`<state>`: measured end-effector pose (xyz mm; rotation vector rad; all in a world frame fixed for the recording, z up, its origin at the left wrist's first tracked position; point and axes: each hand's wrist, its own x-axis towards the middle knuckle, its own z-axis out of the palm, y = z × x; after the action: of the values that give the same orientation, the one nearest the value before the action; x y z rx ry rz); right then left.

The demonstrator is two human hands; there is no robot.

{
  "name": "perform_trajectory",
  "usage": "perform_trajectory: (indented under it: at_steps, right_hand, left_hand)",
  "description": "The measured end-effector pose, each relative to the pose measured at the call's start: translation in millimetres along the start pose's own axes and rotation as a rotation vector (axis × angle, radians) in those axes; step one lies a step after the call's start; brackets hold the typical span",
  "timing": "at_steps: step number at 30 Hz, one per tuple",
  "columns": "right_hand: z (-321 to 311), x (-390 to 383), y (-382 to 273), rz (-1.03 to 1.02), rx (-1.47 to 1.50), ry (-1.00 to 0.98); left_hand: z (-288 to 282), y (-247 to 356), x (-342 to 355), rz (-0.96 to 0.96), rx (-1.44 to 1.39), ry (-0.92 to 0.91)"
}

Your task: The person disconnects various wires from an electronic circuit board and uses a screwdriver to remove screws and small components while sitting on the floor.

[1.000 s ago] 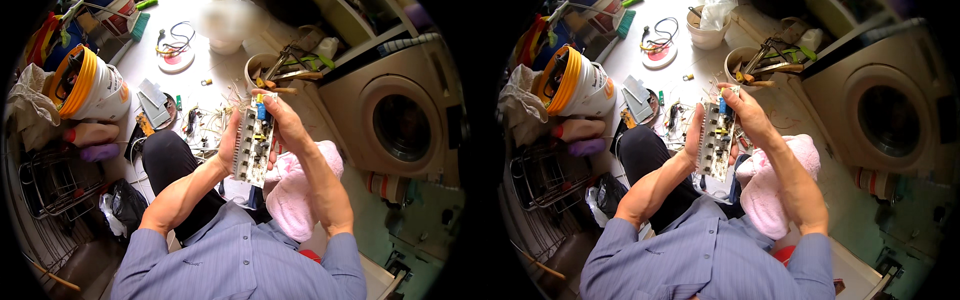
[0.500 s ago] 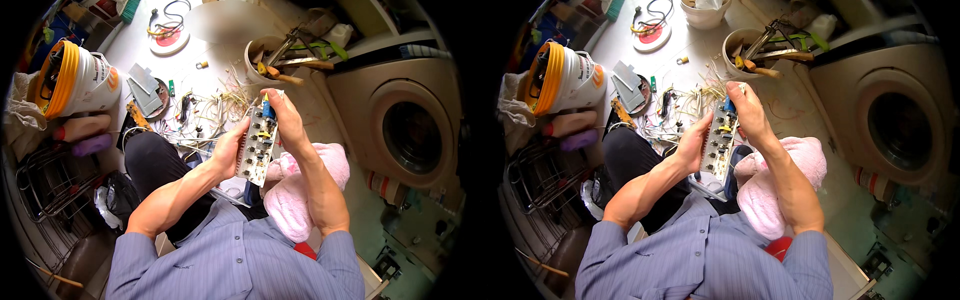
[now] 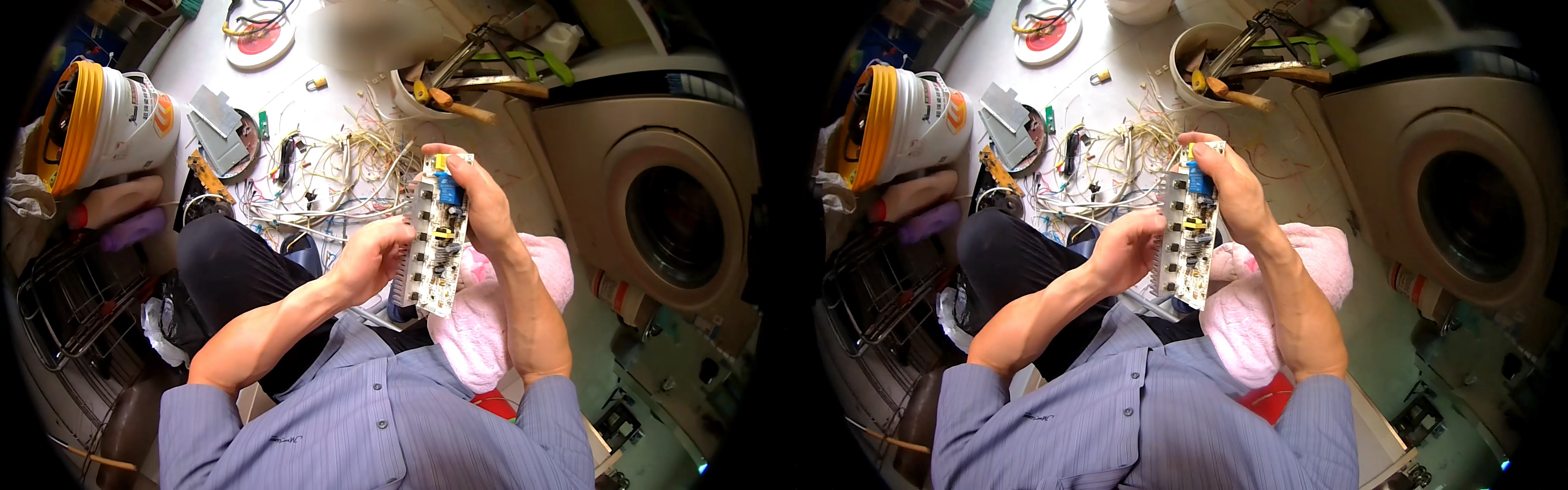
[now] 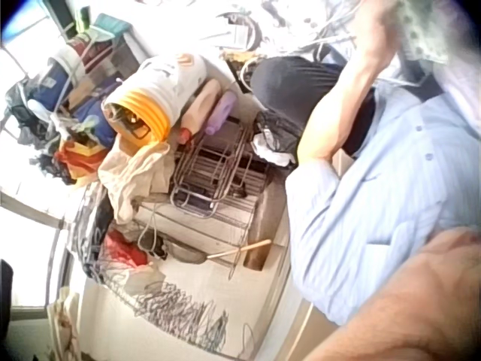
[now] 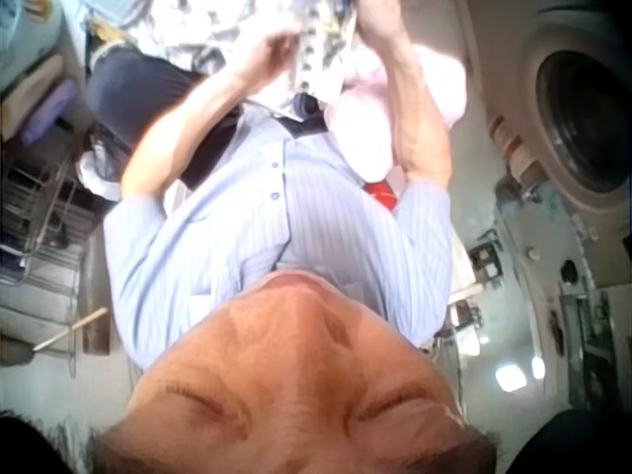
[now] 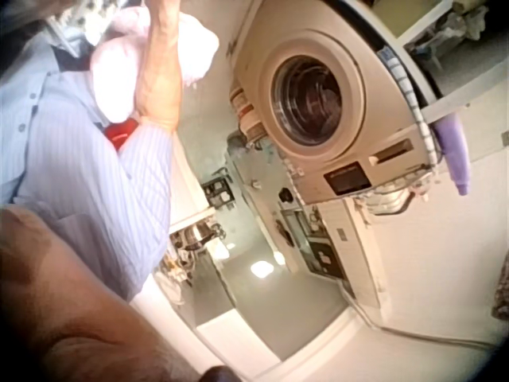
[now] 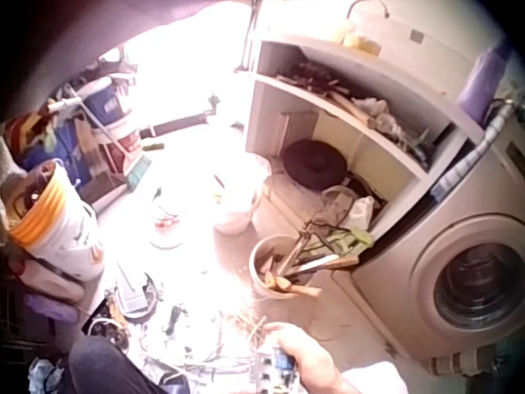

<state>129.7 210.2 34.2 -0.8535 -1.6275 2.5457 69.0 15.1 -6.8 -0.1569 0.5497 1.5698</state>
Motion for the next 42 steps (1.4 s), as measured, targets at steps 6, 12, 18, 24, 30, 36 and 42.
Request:
perform_trajectory:
  at_steps: [6,12,18,24,30,36,42]
  right_hand:
    - [-8,-6,0,0.066,0.165,-0.067]
    - [-1,-12,-9,0.084,0.188,-0.038]
    - [-4,-12,3,0.022,0.02,0.041]
    - [-11,-14,5,0.018,-0.001,-0.017]
    - [-10,-16,5,0.001,-0.047,0.029]
    - [-12,-18,5,0.024,0.092,0.005]
    - [-12,-23,-1,0.06,0.212,-0.06]
  left_hand:
    - [25,8,-11,-0.014,0.139,-0.078]
    - [26,9,-14,-0.053,0.195,-0.023]
    - [10,-1,-14,-0.038,0.227,-0.024]
    - [14,-5,-15,0.005,0.263,-0.026]
    - [27,-6,-20,0.052,0.343,0.027]
    - [31,-1,-26,0.02,0.306,0.044]
    - [27,3,-31,0.028,0.225,0.021]
